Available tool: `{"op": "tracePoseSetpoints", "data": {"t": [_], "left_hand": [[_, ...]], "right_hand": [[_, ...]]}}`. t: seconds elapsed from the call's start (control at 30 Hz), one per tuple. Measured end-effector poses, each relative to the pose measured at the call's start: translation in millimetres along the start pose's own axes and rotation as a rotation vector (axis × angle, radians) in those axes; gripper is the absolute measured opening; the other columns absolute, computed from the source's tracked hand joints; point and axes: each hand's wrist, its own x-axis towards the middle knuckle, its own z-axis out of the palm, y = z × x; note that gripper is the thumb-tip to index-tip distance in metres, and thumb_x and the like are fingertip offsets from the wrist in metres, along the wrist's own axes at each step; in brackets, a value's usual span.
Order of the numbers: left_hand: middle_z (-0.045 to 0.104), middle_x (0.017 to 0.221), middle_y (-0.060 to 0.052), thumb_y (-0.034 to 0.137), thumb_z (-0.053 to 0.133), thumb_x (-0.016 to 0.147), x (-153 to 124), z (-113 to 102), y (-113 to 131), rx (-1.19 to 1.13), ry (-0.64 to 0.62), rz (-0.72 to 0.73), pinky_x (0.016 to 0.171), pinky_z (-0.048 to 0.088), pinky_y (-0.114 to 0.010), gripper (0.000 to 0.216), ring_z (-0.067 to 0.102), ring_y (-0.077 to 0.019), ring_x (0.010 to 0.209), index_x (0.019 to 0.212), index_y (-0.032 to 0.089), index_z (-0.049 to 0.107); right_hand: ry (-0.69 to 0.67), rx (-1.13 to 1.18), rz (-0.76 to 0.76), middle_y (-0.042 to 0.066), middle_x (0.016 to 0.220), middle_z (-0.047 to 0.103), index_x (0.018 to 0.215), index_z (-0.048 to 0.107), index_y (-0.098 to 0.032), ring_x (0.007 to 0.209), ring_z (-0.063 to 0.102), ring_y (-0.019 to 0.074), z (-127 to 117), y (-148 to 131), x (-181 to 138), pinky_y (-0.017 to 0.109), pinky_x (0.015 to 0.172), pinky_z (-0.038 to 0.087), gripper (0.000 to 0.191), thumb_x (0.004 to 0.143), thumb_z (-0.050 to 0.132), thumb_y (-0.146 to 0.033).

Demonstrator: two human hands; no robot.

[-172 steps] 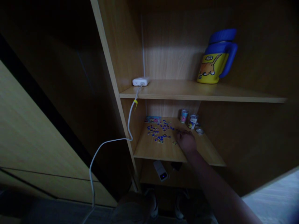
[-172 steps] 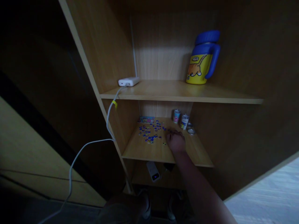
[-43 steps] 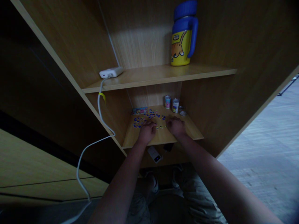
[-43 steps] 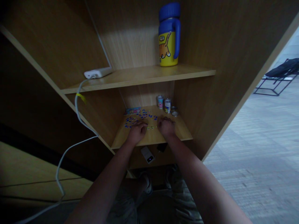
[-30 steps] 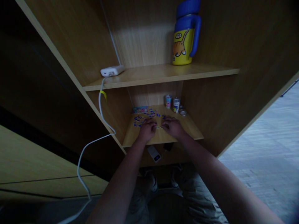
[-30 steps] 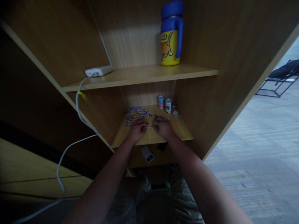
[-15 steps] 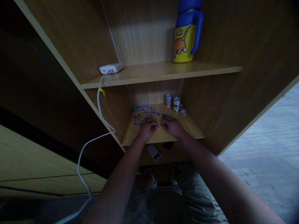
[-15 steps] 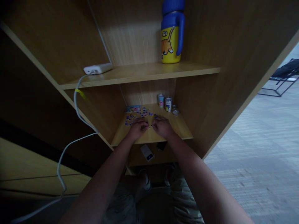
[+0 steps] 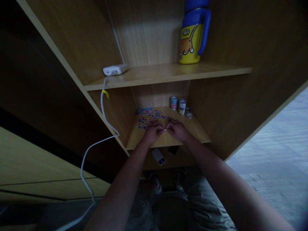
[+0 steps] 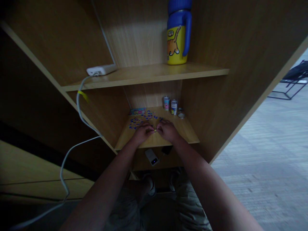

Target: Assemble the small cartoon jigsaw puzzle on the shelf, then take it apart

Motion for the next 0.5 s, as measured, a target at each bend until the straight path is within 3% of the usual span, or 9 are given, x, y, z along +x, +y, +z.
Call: {"op": "tracePoseSetpoints", "data": {"t": [0.5], "left_hand": [[0.079,0.103,-0.003,0.022,0.083,0.091,-0.3,-0.1,-0.7,-0.025,-0.003,-0.001,0.105,0.053,-0.042,0.005,0.071,-0.0236,0.105,0.093,0.025,0.080]], "right_hand": [[0.000,0.020,-0.042,0.006,0.098,0.077,0.095,0.076,-0.023,0.102,0.068,0.0253,-1.8,-1.8,0.9,0.039,0.097,0.050,0.006,0.099,0.072,-0.026]]}}
